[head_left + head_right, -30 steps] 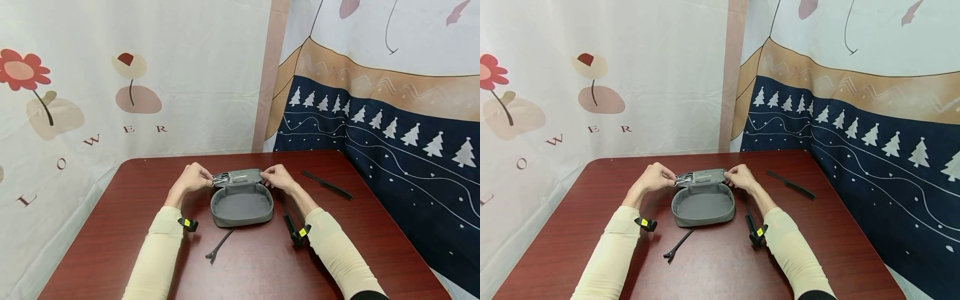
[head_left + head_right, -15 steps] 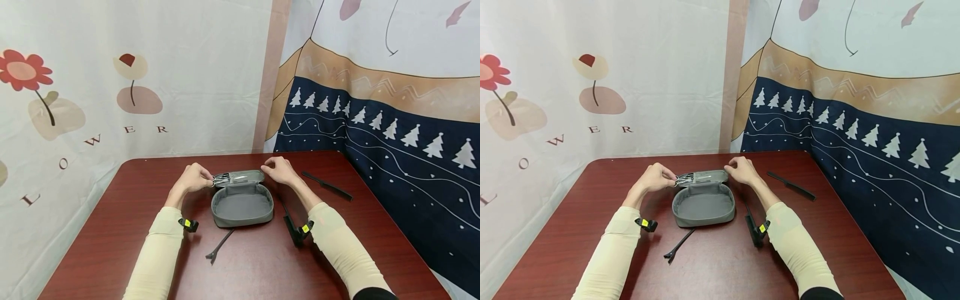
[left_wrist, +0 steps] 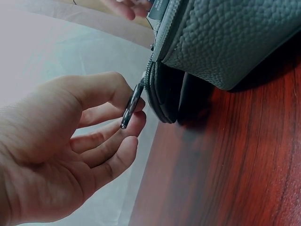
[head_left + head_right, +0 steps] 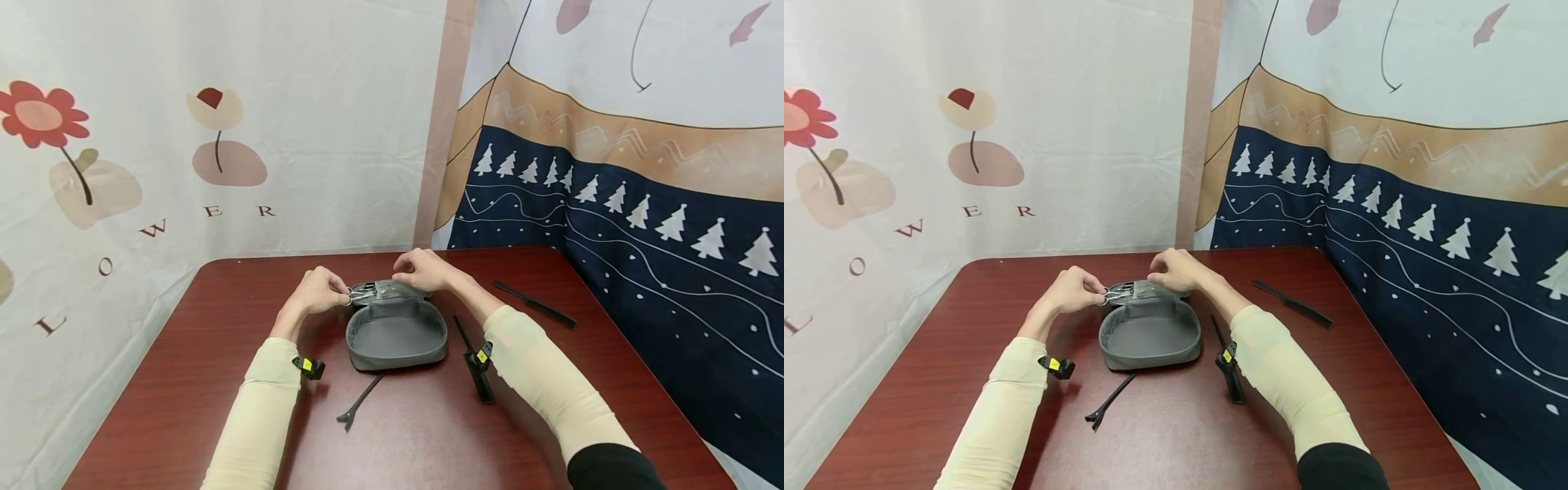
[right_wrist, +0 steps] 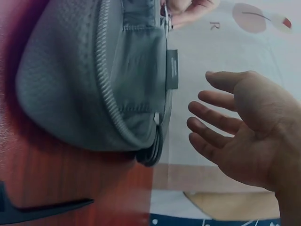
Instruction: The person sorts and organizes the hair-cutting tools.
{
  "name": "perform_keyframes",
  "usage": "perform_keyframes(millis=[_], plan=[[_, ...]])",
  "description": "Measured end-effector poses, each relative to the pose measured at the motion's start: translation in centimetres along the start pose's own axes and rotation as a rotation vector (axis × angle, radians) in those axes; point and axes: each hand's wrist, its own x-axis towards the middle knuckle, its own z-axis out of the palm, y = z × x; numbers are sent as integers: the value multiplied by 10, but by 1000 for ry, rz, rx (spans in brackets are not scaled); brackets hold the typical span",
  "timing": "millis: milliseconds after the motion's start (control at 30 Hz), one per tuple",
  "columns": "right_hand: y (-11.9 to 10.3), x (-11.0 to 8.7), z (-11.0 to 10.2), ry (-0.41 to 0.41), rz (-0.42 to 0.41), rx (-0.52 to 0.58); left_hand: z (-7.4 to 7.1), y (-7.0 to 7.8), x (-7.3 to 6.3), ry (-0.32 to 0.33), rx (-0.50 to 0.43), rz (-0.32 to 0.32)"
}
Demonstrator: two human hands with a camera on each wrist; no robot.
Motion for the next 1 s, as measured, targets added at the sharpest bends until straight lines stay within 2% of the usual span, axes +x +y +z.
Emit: perform_keyframes(millis=[267,567,667,700,833,867,900,933,1000], plan=[[-19,22,6,-101,6,-14,-1,-1,1,-8,1,0],[-26,39,18,-189,-2,-123,-2,1,1,-24,-5,-9],[-24,44,22,-216,-17,-158,-2,1,1,-25,1,-10],[-6,55,32,-219,-35,-154,-2,1,1,-24,3,-10],[20,76,47,-263,-27,-133,-2,1,2,-22,10,-8],[19,74,47,-250,-31,-143,-2,1,2,-21,9,-7],[31,83,53,-249,-42,-130,-2,1,1,-21,7,-7],[22,79,48,-258,-29,-133,-2,1,1,-21,5,-7],[26,81,51,-240,-36,-147,-1,0,2,-20,3,-4]])
